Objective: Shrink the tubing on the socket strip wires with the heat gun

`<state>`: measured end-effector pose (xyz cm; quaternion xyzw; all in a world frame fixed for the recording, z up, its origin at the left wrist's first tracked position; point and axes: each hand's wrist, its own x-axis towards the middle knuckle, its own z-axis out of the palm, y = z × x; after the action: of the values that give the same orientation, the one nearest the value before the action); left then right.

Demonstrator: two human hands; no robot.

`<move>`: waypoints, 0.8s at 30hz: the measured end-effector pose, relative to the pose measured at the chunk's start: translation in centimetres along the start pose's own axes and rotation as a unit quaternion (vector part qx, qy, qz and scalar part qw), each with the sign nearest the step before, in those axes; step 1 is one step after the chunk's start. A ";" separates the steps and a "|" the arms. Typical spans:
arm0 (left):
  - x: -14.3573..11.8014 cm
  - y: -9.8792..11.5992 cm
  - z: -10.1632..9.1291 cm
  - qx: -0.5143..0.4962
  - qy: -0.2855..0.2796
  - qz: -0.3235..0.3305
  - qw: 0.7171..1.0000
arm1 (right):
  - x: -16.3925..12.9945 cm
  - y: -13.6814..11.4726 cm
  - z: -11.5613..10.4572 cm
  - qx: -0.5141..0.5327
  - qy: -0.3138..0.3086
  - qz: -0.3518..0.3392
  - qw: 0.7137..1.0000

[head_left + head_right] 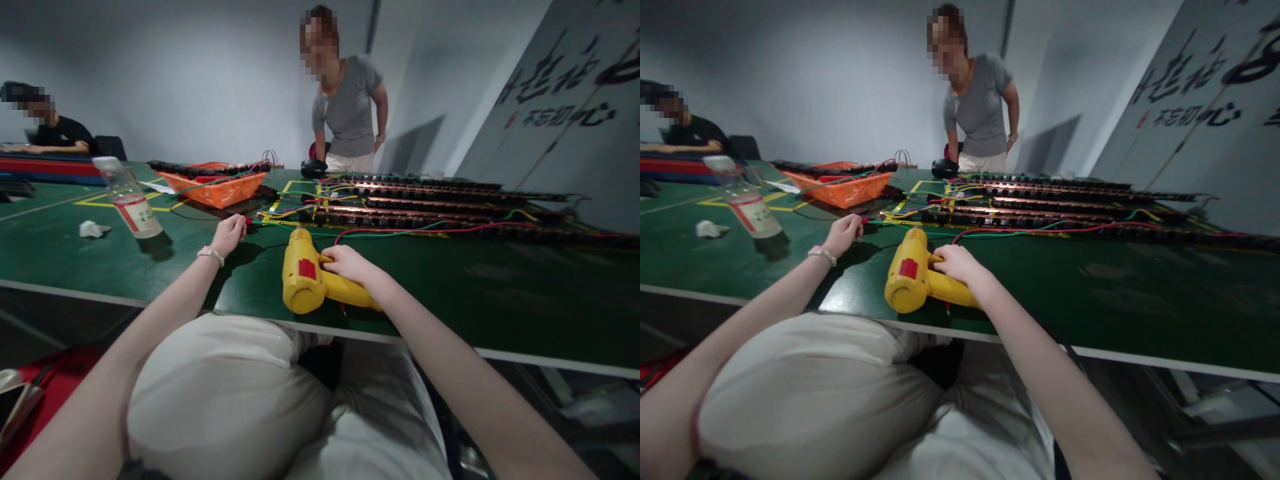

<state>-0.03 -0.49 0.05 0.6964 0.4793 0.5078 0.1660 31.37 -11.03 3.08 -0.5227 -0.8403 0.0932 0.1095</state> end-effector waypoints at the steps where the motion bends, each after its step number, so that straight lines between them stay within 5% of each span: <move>1: 0.0 0.0 0.0 -0.002 0.000 -0.003 1.000 | -0.4 0.4 -0.1 0.008 -0.004 0.006 1.000; 15: 0.0 -0.4 0.1 0.013 0.006 0.006 1.000 | -1.4 1.5 -0.7 0.028 -0.007 0.018 0.999; 24: -0.1 -0.1 0.2 0.044 -0.002 -0.003 0.999 | 1.8 -1.2 0.2 0.017 -0.009 -0.017 1.000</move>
<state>0.09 -0.48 -0.13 0.7028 0.5024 0.4845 0.1378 29.50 -9.94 3.36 -0.5053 -0.8485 0.1102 0.1121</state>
